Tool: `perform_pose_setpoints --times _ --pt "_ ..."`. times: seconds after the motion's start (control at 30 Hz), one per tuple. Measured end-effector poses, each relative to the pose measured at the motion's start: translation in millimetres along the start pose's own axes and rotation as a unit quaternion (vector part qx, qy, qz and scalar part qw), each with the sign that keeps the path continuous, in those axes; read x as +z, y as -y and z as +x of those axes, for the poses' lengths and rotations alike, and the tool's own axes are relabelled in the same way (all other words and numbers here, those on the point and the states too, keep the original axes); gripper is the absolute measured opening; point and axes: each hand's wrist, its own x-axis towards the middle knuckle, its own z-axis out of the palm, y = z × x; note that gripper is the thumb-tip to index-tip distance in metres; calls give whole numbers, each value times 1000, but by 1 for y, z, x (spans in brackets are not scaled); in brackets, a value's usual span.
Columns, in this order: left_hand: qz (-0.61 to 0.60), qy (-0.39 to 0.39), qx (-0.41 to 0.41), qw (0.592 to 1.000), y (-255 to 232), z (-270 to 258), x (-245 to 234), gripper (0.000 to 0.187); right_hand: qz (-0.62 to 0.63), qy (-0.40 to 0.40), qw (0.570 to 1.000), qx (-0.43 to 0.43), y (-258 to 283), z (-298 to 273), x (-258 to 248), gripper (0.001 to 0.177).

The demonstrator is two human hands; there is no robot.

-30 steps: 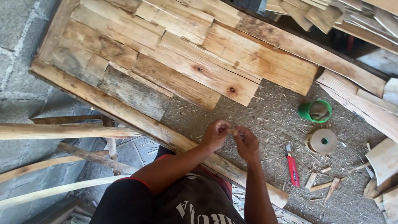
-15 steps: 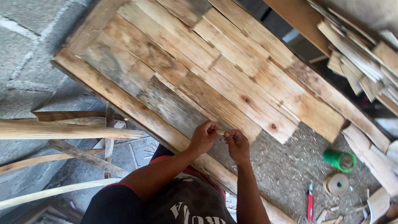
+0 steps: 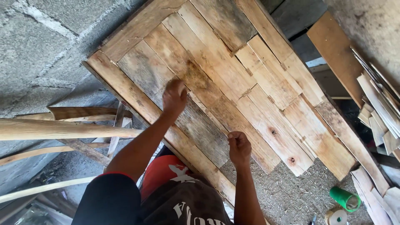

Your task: Applying adhesive tape and trimming it while assembling wood panels in a workshop environment.

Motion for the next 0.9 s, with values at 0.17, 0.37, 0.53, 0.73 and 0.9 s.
perform_pose_setpoints --times 0.17,0.37,0.53,0.73,0.9 --pt "119 -30 71 990 42 74 0 37 -7 -6 1000 3 -5 -2 -4 15" --pt "207 18 99 973 53 136 2 61 10 0 1000 10 -24 -4 -6 13" --pt "248 56 95 962 63 166 8 87 1 0 999 40 -19 -6 -2 13" --pt "238 83 80 964 63 170 5 86 -16 7 999 41 -15 0 6 13" --pt "208 65 117 969 51 140 23 62 -90 22 995 22 23 20 14 12"
